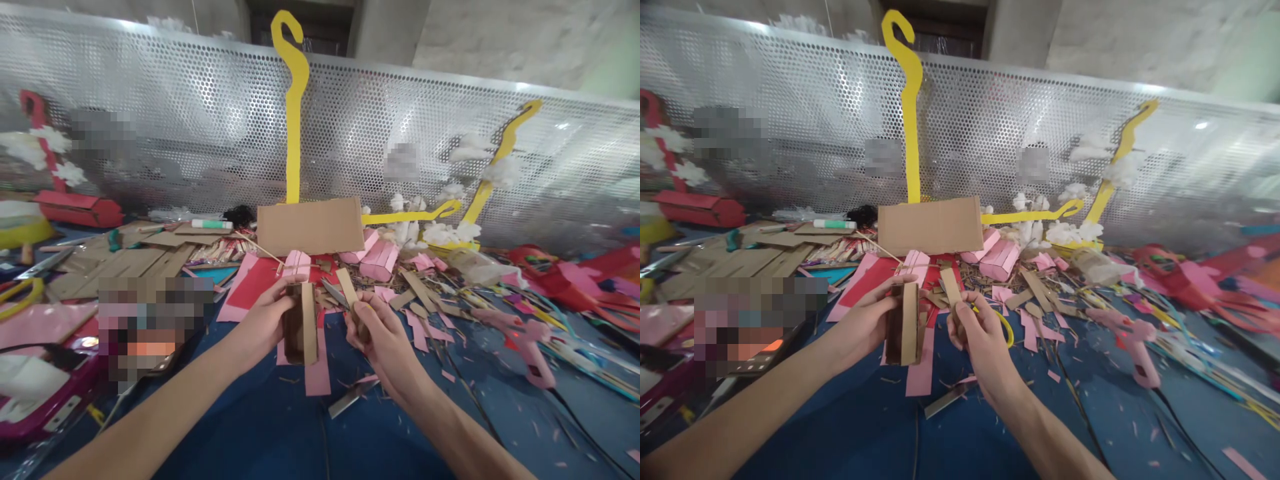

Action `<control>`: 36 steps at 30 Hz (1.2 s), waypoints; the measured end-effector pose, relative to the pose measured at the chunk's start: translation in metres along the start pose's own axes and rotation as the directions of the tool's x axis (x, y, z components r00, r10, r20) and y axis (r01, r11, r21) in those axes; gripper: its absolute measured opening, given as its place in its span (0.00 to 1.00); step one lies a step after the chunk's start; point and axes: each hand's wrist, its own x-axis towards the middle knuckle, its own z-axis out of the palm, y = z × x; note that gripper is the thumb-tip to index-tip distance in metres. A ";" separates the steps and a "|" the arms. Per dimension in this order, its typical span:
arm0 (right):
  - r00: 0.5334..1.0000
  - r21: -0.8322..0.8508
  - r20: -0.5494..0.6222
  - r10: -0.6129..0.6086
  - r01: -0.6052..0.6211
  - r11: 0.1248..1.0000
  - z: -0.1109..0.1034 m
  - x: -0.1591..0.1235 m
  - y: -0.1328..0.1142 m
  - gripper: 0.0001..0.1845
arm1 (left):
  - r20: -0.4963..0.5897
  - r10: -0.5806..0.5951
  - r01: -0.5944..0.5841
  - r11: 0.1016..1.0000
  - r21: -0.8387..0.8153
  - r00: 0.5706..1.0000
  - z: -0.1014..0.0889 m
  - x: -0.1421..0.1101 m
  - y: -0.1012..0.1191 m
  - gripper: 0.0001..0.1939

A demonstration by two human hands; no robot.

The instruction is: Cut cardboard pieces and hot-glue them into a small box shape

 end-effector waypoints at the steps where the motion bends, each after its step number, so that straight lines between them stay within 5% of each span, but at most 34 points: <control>1: 1.000 0.003 0.012 0.002 -0.002 1.000 0.000 0.000 0.001 0.14 | -0.003 -0.003 0.003 1.000 0.003 1.000 0.000 0.000 0.000 0.27; 12: 0.998 -0.001 -0.051 0.022 -0.022 1.000 -0.007 0.004 0.010 0.20 | -0.029 -0.021 0.020 0.998 -0.054 0.999 -0.008 0.004 -0.004 0.16; 17: 0.996 -0.006 -0.085 0.034 -0.035 0.999 -0.004 0.004 0.007 0.26 | -0.034 -0.285 0.281 0.956 -0.083 0.958 -0.019 0.007 -0.008 0.16; 20: 0.990 -0.102 -0.138 -0.032 0.018 0.995 -0.009 0.008 0.009 0.26 | -0.013 -0.343 0.337 0.929 -0.153 0.939 -0.016 0.006 -0.003 0.14; 26: 0.954 -0.637 -0.048 -0.295 0.198 0.745 -0.020 0.014 0.008 0.16 | -0.043 -0.254 0.239 0.945 -0.225 0.966 -0.001 0.000 0.014 0.12; 36: 0.973 -0.636 0.003 -0.232 0.181 0.750 -0.033 0.021 0.019 0.18 | -0.101 -0.106 0.076 0.961 -0.266 0.989 -0.001 0.001 0.022 0.09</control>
